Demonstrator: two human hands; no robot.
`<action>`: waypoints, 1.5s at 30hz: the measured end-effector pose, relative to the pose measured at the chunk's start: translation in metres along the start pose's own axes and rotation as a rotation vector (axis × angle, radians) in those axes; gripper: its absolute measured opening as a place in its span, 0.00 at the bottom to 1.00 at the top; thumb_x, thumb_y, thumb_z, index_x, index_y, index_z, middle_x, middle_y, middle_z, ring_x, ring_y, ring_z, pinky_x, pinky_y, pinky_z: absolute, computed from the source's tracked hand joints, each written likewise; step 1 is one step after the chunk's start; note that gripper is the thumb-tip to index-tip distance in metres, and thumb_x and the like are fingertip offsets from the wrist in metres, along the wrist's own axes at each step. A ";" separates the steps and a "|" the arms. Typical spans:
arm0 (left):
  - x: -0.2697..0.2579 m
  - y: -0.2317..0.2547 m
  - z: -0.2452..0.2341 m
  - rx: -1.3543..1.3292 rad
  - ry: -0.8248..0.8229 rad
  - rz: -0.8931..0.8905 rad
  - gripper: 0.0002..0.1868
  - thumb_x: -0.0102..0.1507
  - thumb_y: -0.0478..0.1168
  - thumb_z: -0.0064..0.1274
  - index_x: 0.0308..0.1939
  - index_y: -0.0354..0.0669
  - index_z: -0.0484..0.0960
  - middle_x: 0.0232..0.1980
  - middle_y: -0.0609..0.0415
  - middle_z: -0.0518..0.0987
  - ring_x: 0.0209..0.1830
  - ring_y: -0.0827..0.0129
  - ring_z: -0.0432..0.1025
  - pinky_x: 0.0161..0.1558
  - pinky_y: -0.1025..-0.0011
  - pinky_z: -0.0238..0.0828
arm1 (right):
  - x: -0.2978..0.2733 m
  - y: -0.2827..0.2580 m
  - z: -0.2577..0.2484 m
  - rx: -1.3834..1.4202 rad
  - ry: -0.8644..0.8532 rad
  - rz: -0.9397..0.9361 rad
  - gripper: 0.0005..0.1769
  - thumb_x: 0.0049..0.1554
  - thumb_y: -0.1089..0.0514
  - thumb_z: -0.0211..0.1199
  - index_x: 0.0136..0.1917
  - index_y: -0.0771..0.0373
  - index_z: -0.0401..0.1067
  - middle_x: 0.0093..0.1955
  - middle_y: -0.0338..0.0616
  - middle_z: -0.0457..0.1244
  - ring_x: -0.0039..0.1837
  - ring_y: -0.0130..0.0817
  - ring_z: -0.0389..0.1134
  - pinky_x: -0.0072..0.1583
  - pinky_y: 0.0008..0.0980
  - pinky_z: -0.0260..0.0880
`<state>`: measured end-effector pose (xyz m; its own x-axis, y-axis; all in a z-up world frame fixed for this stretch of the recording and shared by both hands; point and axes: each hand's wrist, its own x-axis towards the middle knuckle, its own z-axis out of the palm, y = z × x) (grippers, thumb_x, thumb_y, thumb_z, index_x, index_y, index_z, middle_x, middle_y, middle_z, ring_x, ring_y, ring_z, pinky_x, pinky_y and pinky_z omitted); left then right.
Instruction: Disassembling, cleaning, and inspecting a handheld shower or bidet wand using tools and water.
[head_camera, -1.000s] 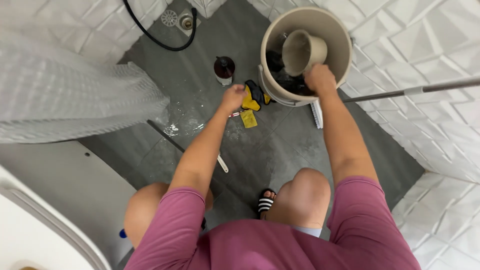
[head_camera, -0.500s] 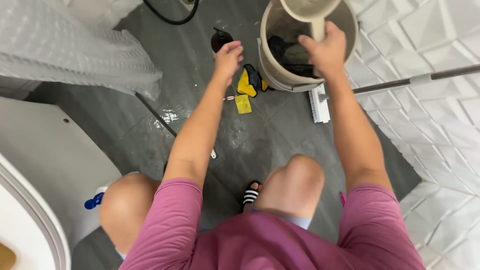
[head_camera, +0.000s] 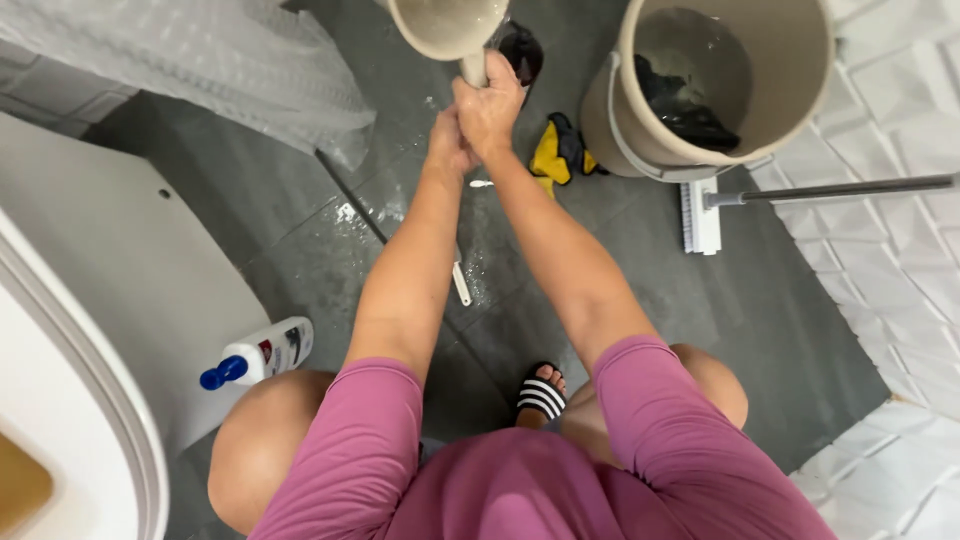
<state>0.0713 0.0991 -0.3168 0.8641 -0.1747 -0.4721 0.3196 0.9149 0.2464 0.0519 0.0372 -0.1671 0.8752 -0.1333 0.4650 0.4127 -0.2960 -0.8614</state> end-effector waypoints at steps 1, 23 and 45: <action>0.007 0.001 -0.017 -0.053 -0.051 0.041 0.19 0.69 0.46 0.43 0.56 0.36 0.75 0.47 0.46 0.81 0.43 0.60 0.79 0.44 0.62 0.80 | -0.008 -0.003 0.010 -0.025 0.025 -0.012 0.18 0.46 0.62 0.67 0.52 0.61 0.75 0.41 0.49 0.67 0.41 0.41 0.70 0.48 0.36 0.72; 0.122 -0.057 -0.129 -2.651 -0.602 -0.835 0.15 0.73 0.43 0.46 0.62 0.44 0.73 0.51 0.58 0.77 0.52 0.70 0.71 0.56 0.72 0.68 | -0.005 -0.007 0.031 -0.131 -0.186 -0.022 0.18 0.46 0.53 0.77 0.44 0.65 0.77 0.40 0.50 0.69 0.41 0.39 0.71 0.46 0.35 0.72; -0.041 -0.070 -0.085 -3.794 0.026 -0.734 0.30 0.52 0.40 0.58 0.60 0.51 0.77 0.63 0.50 0.75 0.65 0.50 0.67 0.63 0.43 0.60 | 0.032 0.027 -0.096 -1.440 -1.450 0.468 0.22 0.55 0.53 0.64 0.60 0.62 0.78 0.64 0.51 0.68 0.65 0.49 0.69 0.62 0.47 0.72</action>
<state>-0.0197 0.0728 -0.3862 0.9746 -0.1795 -0.1341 -0.1064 -0.8975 0.4279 0.0670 -0.0658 -0.1561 0.6479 0.0522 -0.7600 0.3365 -0.9146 0.2241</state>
